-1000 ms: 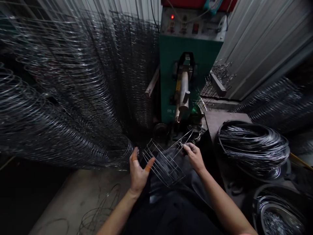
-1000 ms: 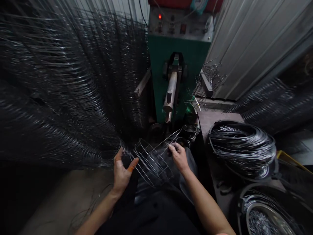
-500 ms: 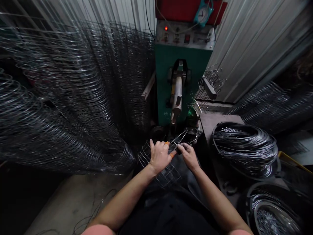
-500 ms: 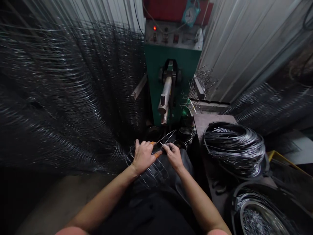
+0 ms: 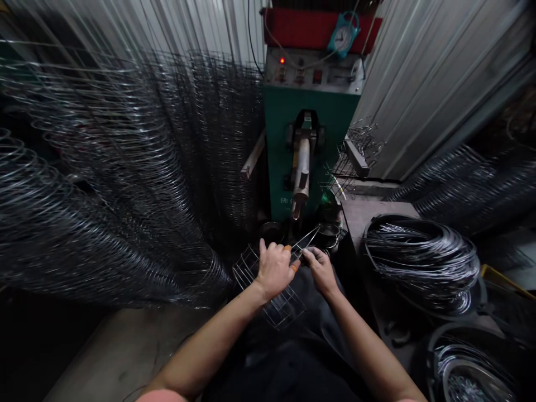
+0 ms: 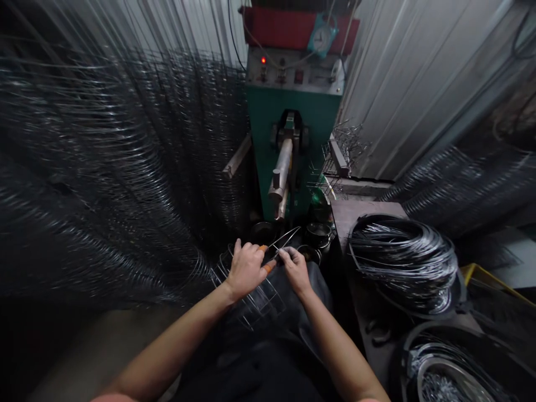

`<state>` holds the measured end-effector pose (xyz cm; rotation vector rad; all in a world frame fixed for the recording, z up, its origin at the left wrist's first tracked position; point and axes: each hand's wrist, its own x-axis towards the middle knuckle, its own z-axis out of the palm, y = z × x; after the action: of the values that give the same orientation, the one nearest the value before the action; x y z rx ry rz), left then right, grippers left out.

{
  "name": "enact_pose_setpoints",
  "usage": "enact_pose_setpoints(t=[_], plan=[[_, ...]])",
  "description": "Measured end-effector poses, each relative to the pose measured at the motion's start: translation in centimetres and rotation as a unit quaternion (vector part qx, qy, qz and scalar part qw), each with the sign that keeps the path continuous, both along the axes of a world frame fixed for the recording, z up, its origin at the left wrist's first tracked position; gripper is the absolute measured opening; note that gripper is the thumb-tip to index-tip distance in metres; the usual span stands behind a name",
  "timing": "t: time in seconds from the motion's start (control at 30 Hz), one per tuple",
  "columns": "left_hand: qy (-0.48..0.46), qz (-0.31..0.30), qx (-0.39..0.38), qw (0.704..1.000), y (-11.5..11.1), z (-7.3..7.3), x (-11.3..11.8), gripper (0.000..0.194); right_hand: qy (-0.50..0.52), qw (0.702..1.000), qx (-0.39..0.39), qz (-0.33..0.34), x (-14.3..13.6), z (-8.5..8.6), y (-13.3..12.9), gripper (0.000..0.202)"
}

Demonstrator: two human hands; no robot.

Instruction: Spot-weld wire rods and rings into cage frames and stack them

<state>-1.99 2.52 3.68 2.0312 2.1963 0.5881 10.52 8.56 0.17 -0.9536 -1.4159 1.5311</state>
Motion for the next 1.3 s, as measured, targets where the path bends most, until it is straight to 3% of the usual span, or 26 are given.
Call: enact_pose_setpoints(t=[0.27, 0.5, 0.57, 0.73, 1.03, 1.23, 1.3], plan=[[0.021, 0.004, 0.030, 0.999, 2.5, 0.1, 0.1, 0.023, 0.012, 0.999, -0.016, -0.036, -0.7, -1.6, 1.7, 0.028], [-0.105, 0.009, 0.068, 0.992, 4.9, 0.2, -0.7, 0.016, 0.056, 0.995, -0.061, -0.053, -2.1, -2.7, 3.6, 0.029], [-0.113, -0.002, 0.054, 0.992, 5.7, 0.3, -1.2, 0.019, 0.065, 0.994, -0.068, -0.050, -2.6, -2.7, 4.2, 0.029], [-0.008, -0.021, -0.011, 1.000, 7.3, 0.7, -2.3, 0.022, 0.066, 0.995, -0.055, -0.050, -3.6, -2.0, 5.5, 0.028], [0.024, -0.023, -0.059, 0.998, 9.5, 2.0, -3.3, 0.026, 0.089, 0.993, -0.056, -0.052, -4.6, -1.6, 7.9, 0.026], [-0.001, -0.028, -0.100, 0.995, 10.4, 2.4, -3.4, 0.024, 0.104, 0.989, -0.092, -0.057, -4.9, -2.4, 8.2, 0.026], [-0.042, -0.020, -0.073, 0.996, 9.9, 2.6, -3.7, 0.024, 0.092, 0.990, -0.090, -0.050, -4.5, -2.6, 8.2, 0.028]])
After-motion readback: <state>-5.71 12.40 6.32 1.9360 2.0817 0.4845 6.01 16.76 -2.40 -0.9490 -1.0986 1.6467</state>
